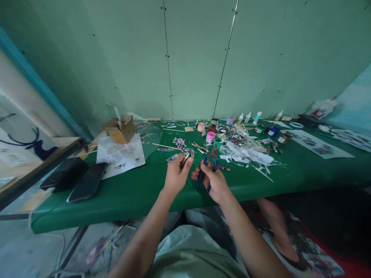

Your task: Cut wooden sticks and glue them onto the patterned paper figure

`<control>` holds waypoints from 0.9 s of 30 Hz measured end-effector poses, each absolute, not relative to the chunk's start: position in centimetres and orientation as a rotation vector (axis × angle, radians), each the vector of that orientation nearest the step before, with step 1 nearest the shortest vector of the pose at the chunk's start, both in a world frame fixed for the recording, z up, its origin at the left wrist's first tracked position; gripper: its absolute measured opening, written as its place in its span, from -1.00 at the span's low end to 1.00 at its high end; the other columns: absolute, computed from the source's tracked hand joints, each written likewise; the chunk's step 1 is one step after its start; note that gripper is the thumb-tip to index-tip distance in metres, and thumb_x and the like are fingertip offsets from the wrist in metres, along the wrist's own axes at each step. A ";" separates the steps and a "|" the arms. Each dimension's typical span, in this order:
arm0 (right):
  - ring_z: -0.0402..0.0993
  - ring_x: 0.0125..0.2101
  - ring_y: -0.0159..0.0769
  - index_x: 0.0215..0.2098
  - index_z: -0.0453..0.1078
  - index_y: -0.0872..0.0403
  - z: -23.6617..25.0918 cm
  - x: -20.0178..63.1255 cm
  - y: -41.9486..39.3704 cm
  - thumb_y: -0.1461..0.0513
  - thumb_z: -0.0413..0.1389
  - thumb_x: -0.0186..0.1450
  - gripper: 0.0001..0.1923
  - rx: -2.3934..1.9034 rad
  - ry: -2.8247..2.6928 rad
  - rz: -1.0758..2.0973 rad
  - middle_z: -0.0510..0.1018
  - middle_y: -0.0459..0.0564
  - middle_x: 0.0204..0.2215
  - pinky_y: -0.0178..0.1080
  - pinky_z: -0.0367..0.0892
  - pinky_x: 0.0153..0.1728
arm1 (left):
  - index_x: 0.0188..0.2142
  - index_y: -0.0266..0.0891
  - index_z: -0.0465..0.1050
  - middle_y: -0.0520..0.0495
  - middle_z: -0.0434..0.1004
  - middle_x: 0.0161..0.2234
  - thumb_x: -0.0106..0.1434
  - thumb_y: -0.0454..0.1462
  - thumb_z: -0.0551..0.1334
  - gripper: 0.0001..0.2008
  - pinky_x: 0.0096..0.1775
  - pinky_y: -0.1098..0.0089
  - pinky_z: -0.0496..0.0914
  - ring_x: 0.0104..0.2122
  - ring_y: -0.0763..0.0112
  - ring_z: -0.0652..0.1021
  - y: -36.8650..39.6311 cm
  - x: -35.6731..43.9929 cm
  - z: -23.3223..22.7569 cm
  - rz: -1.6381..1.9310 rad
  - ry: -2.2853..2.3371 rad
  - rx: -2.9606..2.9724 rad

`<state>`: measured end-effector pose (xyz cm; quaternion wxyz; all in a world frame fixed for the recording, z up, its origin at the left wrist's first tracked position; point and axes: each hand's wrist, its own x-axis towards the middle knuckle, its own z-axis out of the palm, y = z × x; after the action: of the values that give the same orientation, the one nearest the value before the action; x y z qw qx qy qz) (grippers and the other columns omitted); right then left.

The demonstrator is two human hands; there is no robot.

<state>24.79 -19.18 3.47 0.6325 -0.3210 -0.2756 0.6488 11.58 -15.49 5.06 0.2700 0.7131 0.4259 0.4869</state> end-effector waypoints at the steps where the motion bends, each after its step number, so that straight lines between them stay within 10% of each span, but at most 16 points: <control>1: 0.33 -0.59 -0.43 -0.33 0.31 0.05 3.5 25.0 -19.3 0.09 0.31 0.05 -0.66 -0.763 -0.665 1.478 0.37 -0.21 -0.58 -0.32 0.31 -0.54 | -0.44 -0.25 0.33 0.07 0.27 -0.58 0.32 -0.07 0.02 -0.66 -0.47 0.49 0.15 -0.56 0.52 0.29 -15.6 11.4 5.3 1.329 1.161 1.923; 27: 0.40 -0.07 -0.17 -0.02 0.29 0.03 7.0 27.4 -24.9 0.11 0.07 0.28 -0.68 -1.347 -1.678 0.160 0.46 0.07 -0.09 -0.16 0.32 -0.07 | -0.25 -0.25 0.50 -0.04 0.47 -0.44 0.25 -0.23 0.18 -0.83 -0.51 0.52 0.22 -0.52 0.55 0.35 -21.5 10.4 9.9 1.455 0.933 1.898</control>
<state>27.38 -24.95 6.96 0.4724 -0.5501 -0.6855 0.0653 10.44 -21.52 9.89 0.2834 0.7091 0.3484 0.5436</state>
